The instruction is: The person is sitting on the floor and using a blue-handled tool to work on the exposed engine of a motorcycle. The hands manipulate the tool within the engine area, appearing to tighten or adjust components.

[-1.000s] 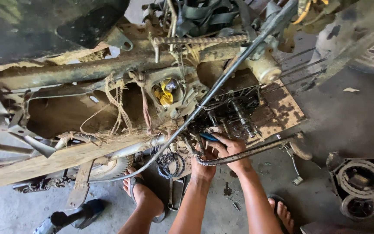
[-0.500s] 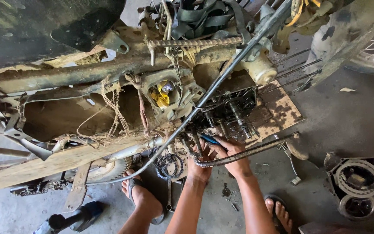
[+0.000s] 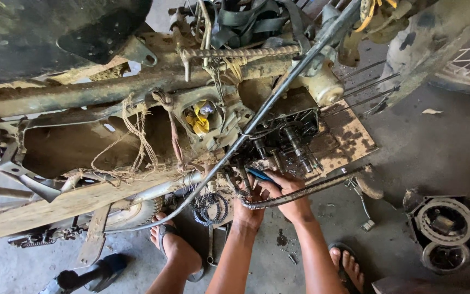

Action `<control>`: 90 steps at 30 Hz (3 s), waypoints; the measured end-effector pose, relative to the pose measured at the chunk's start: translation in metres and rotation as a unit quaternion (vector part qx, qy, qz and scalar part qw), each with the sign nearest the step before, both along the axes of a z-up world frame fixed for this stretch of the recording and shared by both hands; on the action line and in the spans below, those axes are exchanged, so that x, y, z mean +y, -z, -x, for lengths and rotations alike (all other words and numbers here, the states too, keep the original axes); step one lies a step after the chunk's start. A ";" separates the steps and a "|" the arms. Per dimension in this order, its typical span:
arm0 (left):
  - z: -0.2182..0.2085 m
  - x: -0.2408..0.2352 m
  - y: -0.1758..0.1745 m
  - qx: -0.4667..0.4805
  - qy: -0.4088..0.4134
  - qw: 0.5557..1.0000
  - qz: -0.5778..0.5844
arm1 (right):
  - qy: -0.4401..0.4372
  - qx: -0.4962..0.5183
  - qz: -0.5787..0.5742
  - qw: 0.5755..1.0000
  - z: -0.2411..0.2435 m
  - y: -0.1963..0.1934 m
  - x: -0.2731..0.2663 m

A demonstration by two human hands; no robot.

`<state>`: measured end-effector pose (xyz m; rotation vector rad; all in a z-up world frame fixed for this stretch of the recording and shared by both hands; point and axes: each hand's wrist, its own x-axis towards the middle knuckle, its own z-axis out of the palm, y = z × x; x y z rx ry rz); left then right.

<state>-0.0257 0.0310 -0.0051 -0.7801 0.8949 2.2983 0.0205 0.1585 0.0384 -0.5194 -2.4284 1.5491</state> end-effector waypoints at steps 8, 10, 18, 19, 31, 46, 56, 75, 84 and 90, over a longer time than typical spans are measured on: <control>-0.003 -0.003 0.037 0.017 -0.013 0.998 -0.061 | -0.012 -0.011 -0.056 0.998 0.003 -0.006 0.001; -0.004 -0.005 0.051 0.033 -0.016 0.995 -0.093 | -0.018 -0.008 -0.064 0.998 0.004 -0.010 0.000; -0.004 0.007 0.031 0.017 -0.035 0.992 -0.118 | -0.029 0.073 -0.057 0.995 0.003 0.002 0.004; -0.005 0.007 0.028 0.018 -0.033 0.992 -0.118 | -0.028 0.074 -0.057 0.995 0.004 -0.011 0.006; -0.001 -0.001 0.034 -0.001 -0.014 0.998 -0.058 | -0.024 -0.084 0.028 0.996 0.001 -0.007 -0.003; 0.002 -0.005 0.056 0.003 -0.021 0.996 -0.087 | 0.002 0.130 -0.040 0.991 0.001 -0.001 -0.006; 0.003 -0.005 0.037 -0.040 -0.014 0.999 -0.014 | 0.012 0.095 -0.026 0.995 0.000 0.005 -0.011; 0.005 -0.003 0.021 -0.025 -0.025 0.993 -0.112 | 0.002 0.122 0.012 0.992 0.003 -0.008 -0.013; 0.000 -0.006 0.044 -0.022 -0.032 0.995 -0.096 | 0.017 0.098 0.020 0.995 0.001 -0.003 -0.010; -0.001 -0.009 0.068 -0.017 -0.055 0.992 -0.109 | 0.029 0.094 0.078 0.992 0.006 0.041 -0.021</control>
